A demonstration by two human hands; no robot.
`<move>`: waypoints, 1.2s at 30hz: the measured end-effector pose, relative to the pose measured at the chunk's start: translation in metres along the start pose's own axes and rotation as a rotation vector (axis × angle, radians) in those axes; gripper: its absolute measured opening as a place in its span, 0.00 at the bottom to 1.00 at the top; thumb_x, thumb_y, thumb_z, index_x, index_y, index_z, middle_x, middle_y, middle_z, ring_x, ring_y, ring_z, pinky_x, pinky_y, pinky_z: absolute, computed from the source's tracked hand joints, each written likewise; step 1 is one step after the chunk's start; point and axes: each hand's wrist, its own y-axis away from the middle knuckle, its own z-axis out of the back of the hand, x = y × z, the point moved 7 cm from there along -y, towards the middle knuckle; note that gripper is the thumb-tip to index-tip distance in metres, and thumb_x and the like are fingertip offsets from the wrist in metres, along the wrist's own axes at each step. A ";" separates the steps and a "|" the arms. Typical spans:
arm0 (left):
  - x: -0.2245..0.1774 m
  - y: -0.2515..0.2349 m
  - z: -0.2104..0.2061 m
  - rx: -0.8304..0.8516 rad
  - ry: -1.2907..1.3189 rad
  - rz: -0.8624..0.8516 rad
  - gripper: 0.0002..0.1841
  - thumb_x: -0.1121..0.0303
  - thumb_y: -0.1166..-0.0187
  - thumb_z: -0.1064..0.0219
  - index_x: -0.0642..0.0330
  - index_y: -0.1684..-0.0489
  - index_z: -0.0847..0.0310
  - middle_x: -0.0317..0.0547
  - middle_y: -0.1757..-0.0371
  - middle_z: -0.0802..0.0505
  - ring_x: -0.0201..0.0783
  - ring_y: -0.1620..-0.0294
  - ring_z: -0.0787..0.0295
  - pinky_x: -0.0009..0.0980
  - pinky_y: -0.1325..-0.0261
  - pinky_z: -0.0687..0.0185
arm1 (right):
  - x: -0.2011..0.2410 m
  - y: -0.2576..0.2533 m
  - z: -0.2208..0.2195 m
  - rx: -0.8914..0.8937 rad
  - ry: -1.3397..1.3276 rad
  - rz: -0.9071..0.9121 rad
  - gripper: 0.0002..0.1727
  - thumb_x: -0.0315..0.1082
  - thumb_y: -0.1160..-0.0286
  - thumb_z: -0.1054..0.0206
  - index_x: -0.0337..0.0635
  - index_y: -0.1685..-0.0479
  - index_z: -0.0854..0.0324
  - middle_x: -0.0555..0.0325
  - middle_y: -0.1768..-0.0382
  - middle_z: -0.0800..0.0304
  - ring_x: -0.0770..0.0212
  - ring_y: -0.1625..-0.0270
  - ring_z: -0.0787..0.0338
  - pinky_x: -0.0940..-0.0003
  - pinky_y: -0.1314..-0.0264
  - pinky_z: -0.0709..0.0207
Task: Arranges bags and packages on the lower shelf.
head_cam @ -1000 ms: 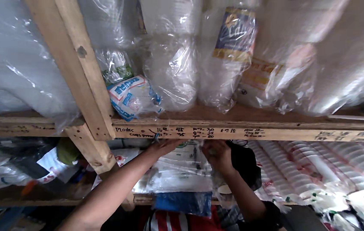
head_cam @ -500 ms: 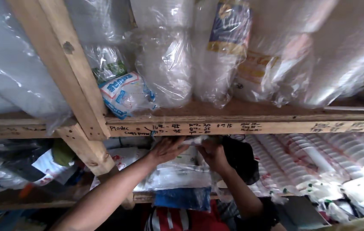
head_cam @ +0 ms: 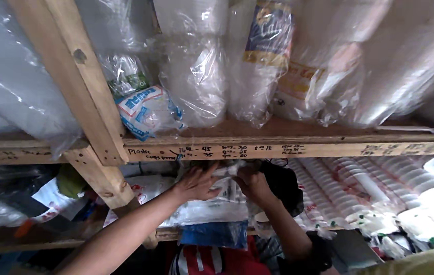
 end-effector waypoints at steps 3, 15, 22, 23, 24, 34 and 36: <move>0.005 -0.004 0.001 -0.099 -0.043 0.029 0.16 0.63 0.15 0.39 0.57 0.40 0.10 0.62 0.22 0.19 0.66 0.44 0.08 0.61 0.51 0.13 | -0.003 0.006 0.004 -0.231 -0.122 0.050 0.09 0.30 0.28 0.29 0.32 0.62 0.07 0.45 0.60 0.03 0.52 0.55 0.03 0.59 0.48 0.10; 0.003 0.011 -0.005 -0.140 -0.104 -0.250 0.19 0.71 0.14 0.42 0.40 0.31 0.15 0.67 0.18 0.25 0.70 0.38 0.12 0.59 0.44 0.14 | 0.010 0.002 -0.014 -0.035 0.160 0.025 0.08 0.31 0.29 0.30 0.35 0.68 0.08 0.41 0.61 0.05 0.37 0.60 0.05 0.38 0.61 0.14; 0.022 -0.007 -0.005 -0.243 -0.074 -0.084 0.20 0.71 0.20 0.36 0.47 0.30 0.17 0.69 0.27 0.17 0.68 0.44 0.09 0.59 0.51 0.12 | -0.004 -0.009 -0.004 -0.228 -0.242 -0.128 0.11 0.29 0.29 0.27 0.30 0.53 0.08 0.41 0.53 0.05 0.55 0.57 0.04 0.64 0.50 0.10; 0.026 -0.008 -0.004 -0.217 -0.072 -0.088 0.23 0.77 0.23 0.36 0.48 0.29 0.18 0.69 0.27 0.17 0.69 0.40 0.11 0.60 0.46 0.13 | -0.005 -0.004 -0.002 -0.248 -0.269 -0.116 0.13 0.29 0.30 0.25 0.28 0.53 0.10 0.39 0.51 0.07 0.56 0.57 0.04 0.66 0.53 0.08; 0.030 -0.009 0.000 -0.172 -0.050 -0.074 0.24 0.78 0.21 0.38 0.49 0.26 0.19 0.69 0.25 0.19 0.70 0.34 0.15 0.61 0.40 0.16 | -0.005 0.003 -0.002 -0.256 -0.257 -0.067 0.13 0.30 0.33 0.24 0.26 0.56 0.11 0.38 0.52 0.08 0.56 0.57 0.04 0.67 0.56 0.08; 0.029 -0.002 -0.015 0.008 -0.080 -0.088 0.26 0.55 0.09 0.48 0.55 0.14 0.31 0.57 0.13 0.28 0.61 0.22 0.21 0.54 0.22 0.28 | -0.006 0.003 -0.039 0.374 -0.054 -0.123 0.14 0.26 0.22 0.37 0.38 0.46 0.07 0.37 0.43 0.08 0.36 0.33 0.12 0.39 0.30 0.22; 0.031 -0.003 -0.016 0.045 0.001 -0.085 0.23 0.54 0.14 0.44 0.49 0.24 0.20 0.59 0.10 0.33 0.64 0.17 0.30 0.61 0.20 0.34 | -0.005 -0.006 -0.033 0.336 -0.039 -0.172 0.14 0.29 0.18 0.39 0.35 0.46 0.08 0.38 0.42 0.08 0.37 0.35 0.11 0.38 0.30 0.23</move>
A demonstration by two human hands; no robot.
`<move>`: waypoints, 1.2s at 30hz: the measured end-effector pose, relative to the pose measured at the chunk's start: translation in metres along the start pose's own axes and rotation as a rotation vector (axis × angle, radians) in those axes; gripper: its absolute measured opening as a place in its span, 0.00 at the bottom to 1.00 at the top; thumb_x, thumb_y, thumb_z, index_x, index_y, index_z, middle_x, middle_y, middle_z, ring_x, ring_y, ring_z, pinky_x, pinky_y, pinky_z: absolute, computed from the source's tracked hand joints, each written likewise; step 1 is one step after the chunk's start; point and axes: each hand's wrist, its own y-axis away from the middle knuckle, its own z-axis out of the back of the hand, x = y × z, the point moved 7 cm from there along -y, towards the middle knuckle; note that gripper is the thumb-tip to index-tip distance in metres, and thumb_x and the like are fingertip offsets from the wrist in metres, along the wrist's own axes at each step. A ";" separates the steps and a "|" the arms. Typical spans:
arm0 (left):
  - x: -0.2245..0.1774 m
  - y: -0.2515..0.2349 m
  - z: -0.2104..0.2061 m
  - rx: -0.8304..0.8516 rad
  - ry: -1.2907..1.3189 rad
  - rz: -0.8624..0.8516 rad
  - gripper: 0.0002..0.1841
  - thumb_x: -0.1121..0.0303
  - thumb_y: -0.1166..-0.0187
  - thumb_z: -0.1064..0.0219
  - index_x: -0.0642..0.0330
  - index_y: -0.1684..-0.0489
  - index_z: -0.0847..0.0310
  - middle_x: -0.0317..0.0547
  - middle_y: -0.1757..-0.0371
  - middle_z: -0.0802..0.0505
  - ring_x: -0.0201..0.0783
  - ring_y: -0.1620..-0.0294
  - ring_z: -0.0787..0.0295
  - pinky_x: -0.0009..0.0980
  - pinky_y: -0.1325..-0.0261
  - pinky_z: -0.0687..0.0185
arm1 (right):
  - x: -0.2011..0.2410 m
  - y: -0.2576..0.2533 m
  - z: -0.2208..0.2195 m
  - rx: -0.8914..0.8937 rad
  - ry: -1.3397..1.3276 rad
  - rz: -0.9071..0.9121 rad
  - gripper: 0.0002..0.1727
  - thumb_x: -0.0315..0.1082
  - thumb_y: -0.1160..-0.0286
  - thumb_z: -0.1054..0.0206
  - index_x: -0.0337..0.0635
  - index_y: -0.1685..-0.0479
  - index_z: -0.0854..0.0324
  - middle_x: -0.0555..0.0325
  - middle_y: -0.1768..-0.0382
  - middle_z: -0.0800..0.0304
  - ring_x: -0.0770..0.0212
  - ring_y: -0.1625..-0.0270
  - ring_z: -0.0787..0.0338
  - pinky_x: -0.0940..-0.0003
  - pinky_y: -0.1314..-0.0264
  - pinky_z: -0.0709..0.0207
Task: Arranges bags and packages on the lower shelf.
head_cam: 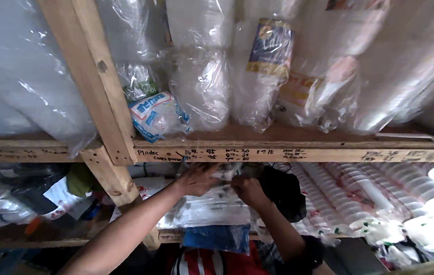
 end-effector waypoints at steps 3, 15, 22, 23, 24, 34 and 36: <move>0.004 -0.001 0.003 -0.053 0.033 0.044 0.31 0.37 0.24 0.36 0.36 0.23 0.20 0.62 0.13 0.29 0.67 0.18 0.29 0.66 0.25 0.31 | 0.004 -0.005 0.007 -0.256 -0.142 0.042 0.14 0.25 0.21 0.39 0.30 0.49 0.09 0.38 0.50 0.06 0.43 0.45 0.06 0.47 0.36 0.17; 0.021 -0.007 0.011 0.100 0.119 0.247 0.22 0.70 0.14 0.45 0.41 0.25 0.18 0.56 0.15 0.25 0.65 0.17 0.29 0.67 0.22 0.37 | -0.009 -0.003 -0.035 -0.105 -0.115 0.263 0.13 0.19 0.28 0.36 0.28 0.51 0.08 0.35 0.42 0.07 0.37 0.31 0.12 0.50 0.22 0.24; 0.020 -0.004 0.003 0.006 -0.009 0.106 0.22 0.76 0.17 0.44 0.43 0.31 0.14 0.50 0.15 0.24 0.59 0.16 0.29 0.63 0.21 0.35 | -0.016 -0.007 -0.030 0.098 0.013 0.122 0.17 0.27 0.18 0.41 0.38 0.38 0.11 0.41 0.35 0.10 0.42 0.28 0.14 0.46 0.22 0.26; 0.016 -0.004 0.004 0.026 -0.025 0.083 0.22 0.77 0.16 0.44 0.45 0.30 0.15 0.48 0.13 0.26 0.60 0.15 0.31 0.64 0.20 0.36 | -0.014 -0.007 -0.024 0.070 0.032 0.065 0.17 0.29 0.16 0.42 0.38 0.39 0.11 0.40 0.36 0.10 0.40 0.30 0.13 0.42 0.26 0.24; 0.012 -0.003 0.006 0.051 -0.027 0.072 0.21 0.76 0.16 0.44 0.46 0.29 0.15 0.49 0.12 0.29 0.60 0.14 0.33 0.65 0.20 0.38 | -0.011 -0.008 -0.017 0.023 0.038 0.013 0.17 0.30 0.15 0.43 0.36 0.40 0.11 0.38 0.39 0.10 0.38 0.33 0.11 0.38 0.30 0.22; 0.023 0.005 0.007 -0.130 0.124 0.220 0.17 0.65 0.16 0.40 0.49 0.32 0.13 0.59 0.22 0.18 0.63 0.25 0.20 0.63 0.27 0.27 | 0.002 0.004 -0.001 -0.500 -0.393 0.079 0.10 0.26 0.31 0.27 0.26 0.55 0.12 0.42 0.53 0.07 0.58 0.52 0.05 0.65 0.47 0.09; 0.031 0.006 0.008 -0.054 0.170 0.256 0.19 0.64 0.14 0.42 0.47 0.28 0.15 0.58 0.22 0.18 0.62 0.23 0.22 0.63 0.23 0.32 | 0.007 0.004 -0.017 -0.268 -0.245 0.185 0.12 0.26 0.34 0.27 0.28 0.53 0.09 0.38 0.47 0.07 0.48 0.40 0.07 0.56 0.32 0.16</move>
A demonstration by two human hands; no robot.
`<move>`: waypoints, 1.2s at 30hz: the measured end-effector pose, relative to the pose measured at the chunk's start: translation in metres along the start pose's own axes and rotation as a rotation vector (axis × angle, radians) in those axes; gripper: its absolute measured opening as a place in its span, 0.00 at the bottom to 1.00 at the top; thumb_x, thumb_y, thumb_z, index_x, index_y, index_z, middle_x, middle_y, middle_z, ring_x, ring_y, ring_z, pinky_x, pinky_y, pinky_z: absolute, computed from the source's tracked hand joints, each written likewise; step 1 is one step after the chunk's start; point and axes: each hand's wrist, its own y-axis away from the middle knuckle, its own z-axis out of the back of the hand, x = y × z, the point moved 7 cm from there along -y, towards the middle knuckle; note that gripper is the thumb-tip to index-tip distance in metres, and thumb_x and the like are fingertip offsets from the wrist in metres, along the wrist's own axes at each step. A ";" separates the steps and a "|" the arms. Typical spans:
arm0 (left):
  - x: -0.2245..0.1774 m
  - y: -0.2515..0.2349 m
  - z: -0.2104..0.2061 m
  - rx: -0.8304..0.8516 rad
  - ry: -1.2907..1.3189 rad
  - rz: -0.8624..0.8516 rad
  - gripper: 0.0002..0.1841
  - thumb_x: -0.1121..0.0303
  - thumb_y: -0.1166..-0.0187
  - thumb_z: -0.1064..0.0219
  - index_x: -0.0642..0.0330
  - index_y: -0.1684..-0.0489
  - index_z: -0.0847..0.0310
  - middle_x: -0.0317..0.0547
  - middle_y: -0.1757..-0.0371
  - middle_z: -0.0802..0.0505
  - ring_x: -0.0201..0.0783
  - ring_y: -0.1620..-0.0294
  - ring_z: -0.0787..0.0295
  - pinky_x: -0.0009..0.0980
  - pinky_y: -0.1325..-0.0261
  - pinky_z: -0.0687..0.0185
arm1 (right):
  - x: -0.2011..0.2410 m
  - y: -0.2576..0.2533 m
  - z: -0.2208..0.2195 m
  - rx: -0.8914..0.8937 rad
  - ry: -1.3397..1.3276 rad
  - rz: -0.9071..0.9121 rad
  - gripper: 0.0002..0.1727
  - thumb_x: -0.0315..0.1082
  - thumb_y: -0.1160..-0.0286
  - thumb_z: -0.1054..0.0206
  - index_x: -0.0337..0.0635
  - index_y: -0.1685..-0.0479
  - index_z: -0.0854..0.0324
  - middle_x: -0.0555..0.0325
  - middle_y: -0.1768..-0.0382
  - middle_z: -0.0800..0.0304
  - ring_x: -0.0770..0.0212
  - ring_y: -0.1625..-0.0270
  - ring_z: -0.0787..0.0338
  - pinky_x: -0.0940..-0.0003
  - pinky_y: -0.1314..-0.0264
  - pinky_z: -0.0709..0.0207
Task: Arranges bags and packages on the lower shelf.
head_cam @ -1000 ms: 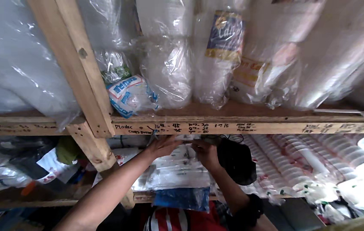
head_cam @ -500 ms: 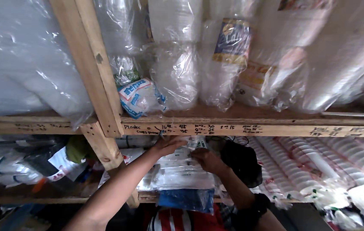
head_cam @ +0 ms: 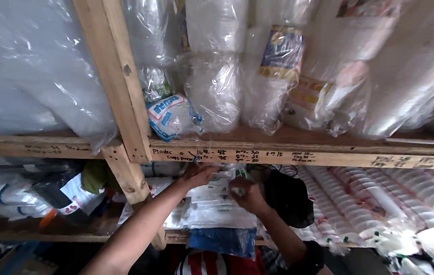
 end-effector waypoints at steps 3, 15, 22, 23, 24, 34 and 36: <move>0.001 -0.002 -0.001 0.049 -0.007 -0.015 0.19 0.64 0.14 0.41 0.46 0.28 0.15 0.57 0.20 0.20 0.61 0.21 0.24 0.61 0.20 0.35 | -0.015 0.002 -0.029 0.275 0.145 0.065 0.16 0.30 0.26 0.31 0.30 0.44 0.11 0.37 0.39 0.09 0.42 0.30 0.12 0.52 0.22 0.24; -0.027 0.003 -0.001 -0.064 -0.051 -0.075 0.20 0.56 0.16 0.41 0.43 0.31 0.13 0.54 0.19 0.20 0.61 0.21 0.23 0.64 0.26 0.30 | -0.016 -0.015 0.018 0.281 0.209 -0.202 0.17 0.31 0.14 0.44 0.27 0.40 0.15 0.34 0.41 0.11 0.38 0.36 0.11 0.42 0.28 0.23; -0.038 -0.005 -0.014 -0.020 -0.164 0.002 0.21 0.67 0.20 0.33 0.50 0.28 0.17 0.63 0.17 0.25 0.71 0.25 0.23 0.67 0.30 0.27 | -0.001 -0.003 0.013 -0.179 0.053 -0.140 0.12 0.26 0.23 0.35 0.26 0.52 0.10 0.37 0.54 0.06 0.48 0.53 0.04 0.57 0.45 0.11; -0.034 -0.004 -0.011 0.003 -0.142 0.012 0.21 0.71 0.20 0.35 0.49 0.27 0.17 0.62 0.18 0.23 0.70 0.24 0.23 0.66 0.28 0.28 | 0.001 0.002 0.012 -0.251 0.052 -0.066 0.11 0.27 0.25 0.32 0.27 0.53 0.09 0.39 0.52 0.05 0.51 0.51 0.03 0.60 0.44 0.10; -0.030 -0.005 -0.006 0.021 -0.114 0.025 0.22 0.73 0.20 0.37 0.49 0.27 0.17 0.62 0.19 0.22 0.69 0.24 0.23 0.66 0.27 0.29 | 0.005 0.008 0.011 -0.299 0.063 0.024 0.12 0.29 0.27 0.30 0.29 0.54 0.09 0.40 0.50 0.05 0.52 0.48 0.04 0.62 0.42 0.11; -0.006 -0.008 0.009 0.283 -0.055 0.049 0.24 0.72 0.16 0.41 0.45 0.20 0.23 0.59 0.23 0.18 0.63 0.25 0.21 0.65 0.26 0.31 | -0.011 0.002 -0.021 0.385 0.293 -0.053 0.16 0.32 0.23 0.34 0.49 0.41 0.07 0.39 0.37 0.12 0.35 0.30 0.17 0.34 0.30 0.27; -0.007 -0.008 0.010 0.290 -0.044 0.053 0.25 0.70 0.17 0.41 0.45 0.20 0.23 0.58 0.22 0.19 0.63 0.24 0.22 0.65 0.25 0.32 | -0.010 -0.005 -0.005 0.268 0.262 -0.050 0.15 0.30 0.22 0.37 0.47 0.45 0.06 0.39 0.43 0.09 0.38 0.36 0.11 0.37 0.37 0.19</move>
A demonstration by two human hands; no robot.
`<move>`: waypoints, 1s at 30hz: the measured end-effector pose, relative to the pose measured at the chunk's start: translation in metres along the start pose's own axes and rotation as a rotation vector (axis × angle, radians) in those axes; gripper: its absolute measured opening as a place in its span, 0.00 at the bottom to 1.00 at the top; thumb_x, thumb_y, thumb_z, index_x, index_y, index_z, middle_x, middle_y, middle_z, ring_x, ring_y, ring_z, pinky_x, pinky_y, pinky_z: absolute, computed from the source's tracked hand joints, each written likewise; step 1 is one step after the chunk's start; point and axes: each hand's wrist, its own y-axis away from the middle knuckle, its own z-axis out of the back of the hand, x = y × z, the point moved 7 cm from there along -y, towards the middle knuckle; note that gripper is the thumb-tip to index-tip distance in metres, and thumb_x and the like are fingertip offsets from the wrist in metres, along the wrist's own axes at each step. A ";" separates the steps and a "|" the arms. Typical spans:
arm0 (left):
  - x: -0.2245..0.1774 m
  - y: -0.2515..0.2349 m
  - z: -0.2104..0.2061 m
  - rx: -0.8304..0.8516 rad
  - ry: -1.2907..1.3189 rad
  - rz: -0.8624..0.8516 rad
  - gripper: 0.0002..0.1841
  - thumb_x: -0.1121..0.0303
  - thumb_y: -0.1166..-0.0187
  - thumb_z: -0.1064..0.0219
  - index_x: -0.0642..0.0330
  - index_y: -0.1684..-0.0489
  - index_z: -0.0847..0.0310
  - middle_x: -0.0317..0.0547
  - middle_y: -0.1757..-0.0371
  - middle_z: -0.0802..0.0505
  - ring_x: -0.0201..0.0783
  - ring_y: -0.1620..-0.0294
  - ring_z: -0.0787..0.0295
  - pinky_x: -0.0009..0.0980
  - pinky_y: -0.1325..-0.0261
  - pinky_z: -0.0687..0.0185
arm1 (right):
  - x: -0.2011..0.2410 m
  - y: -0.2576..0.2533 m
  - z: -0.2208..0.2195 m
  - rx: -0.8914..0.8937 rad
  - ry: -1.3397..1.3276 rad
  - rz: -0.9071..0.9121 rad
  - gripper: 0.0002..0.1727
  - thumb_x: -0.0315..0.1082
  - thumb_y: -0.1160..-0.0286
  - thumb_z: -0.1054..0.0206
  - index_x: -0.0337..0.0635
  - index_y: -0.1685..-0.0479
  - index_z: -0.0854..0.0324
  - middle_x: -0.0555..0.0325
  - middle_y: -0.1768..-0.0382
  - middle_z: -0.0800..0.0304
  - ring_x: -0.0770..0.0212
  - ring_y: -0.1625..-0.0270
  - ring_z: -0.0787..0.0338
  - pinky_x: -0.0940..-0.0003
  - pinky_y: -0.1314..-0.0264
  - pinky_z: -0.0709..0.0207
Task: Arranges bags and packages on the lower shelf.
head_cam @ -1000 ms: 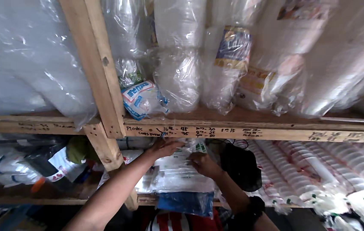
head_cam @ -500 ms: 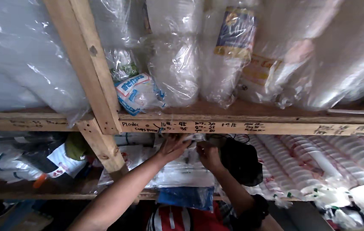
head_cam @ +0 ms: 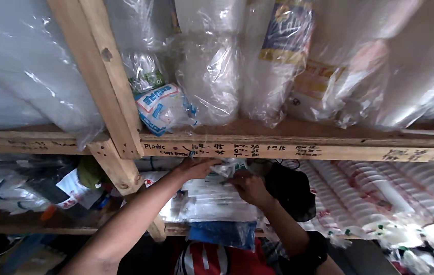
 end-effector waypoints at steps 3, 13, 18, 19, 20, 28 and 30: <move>-0.008 0.002 -0.004 -0.038 -0.003 -0.003 0.26 0.56 0.17 0.39 0.46 0.19 0.25 0.58 0.16 0.24 0.63 0.19 0.27 0.66 0.22 0.37 | -0.004 -0.008 0.016 -0.122 -0.063 -0.100 0.15 0.30 0.20 0.40 0.35 0.48 0.08 0.37 0.50 0.08 0.39 0.46 0.08 0.39 0.42 0.18; 0.005 -0.005 -0.001 -0.124 0.082 0.075 0.23 0.60 0.15 0.38 0.49 0.22 0.21 0.59 0.26 0.15 0.63 0.24 0.21 0.67 0.24 0.33 | 0.002 0.003 -0.016 -0.367 -0.374 -0.017 0.10 0.26 0.28 0.31 0.27 0.55 0.11 0.44 0.56 0.04 0.56 0.54 0.03 0.62 0.44 0.10; 0.029 -0.007 0.010 -0.104 0.168 0.157 0.24 0.58 0.12 0.42 0.62 0.24 0.22 0.63 0.25 0.17 0.59 0.19 0.25 0.62 0.17 0.39 | 0.005 -0.009 -0.050 0.099 -0.069 0.013 0.21 0.32 0.18 0.38 0.32 0.31 0.16 0.35 0.33 0.13 0.41 0.27 0.14 0.50 0.20 0.26; 0.031 -0.006 0.012 -0.113 0.163 0.181 0.24 0.57 0.12 0.43 0.63 0.24 0.22 0.64 0.25 0.17 0.58 0.19 0.26 0.60 0.17 0.39 | 0.002 -0.007 -0.052 0.171 -0.039 -0.008 0.21 0.32 0.15 0.42 0.32 0.30 0.17 0.35 0.28 0.17 0.40 0.21 0.20 0.51 0.15 0.32; 0.033 -0.005 0.013 -0.120 0.162 0.207 0.25 0.55 0.11 0.44 0.64 0.24 0.22 0.65 0.25 0.18 0.58 0.18 0.26 0.59 0.16 0.40 | 0.000 -0.005 -0.052 0.213 -0.018 -0.016 0.21 0.32 0.14 0.44 0.33 0.28 0.18 0.35 0.25 0.20 0.40 0.18 0.24 0.51 0.12 0.36; 0.040 0.003 0.027 -0.214 0.126 0.263 0.25 0.55 0.13 0.40 0.65 0.28 0.20 0.67 0.30 0.15 0.59 0.24 0.21 0.57 0.21 0.32 | 0.006 0.044 -0.029 -0.023 -0.002 0.022 0.16 0.23 0.25 0.34 0.34 0.41 0.10 0.35 0.33 0.12 0.37 0.25 0.17 0.44 0.16 0.31; 0.046 0.009 0.029 -0.172 0.145 0.383 0.27 0.52 0.14 0.39 0.66 0.27 0.21 0.67 0.28 0.16 0.59 0.22 0.23 0.57 0.20 0.34 | 0.002 0.054 -0.018 -0.161 0.013 0.068 0.15 0.19 0.31 0.33 0.35 0.49 0.07 0.37 0.40 0.08 0.36 0.31 0.12 0.42 0.24 0.23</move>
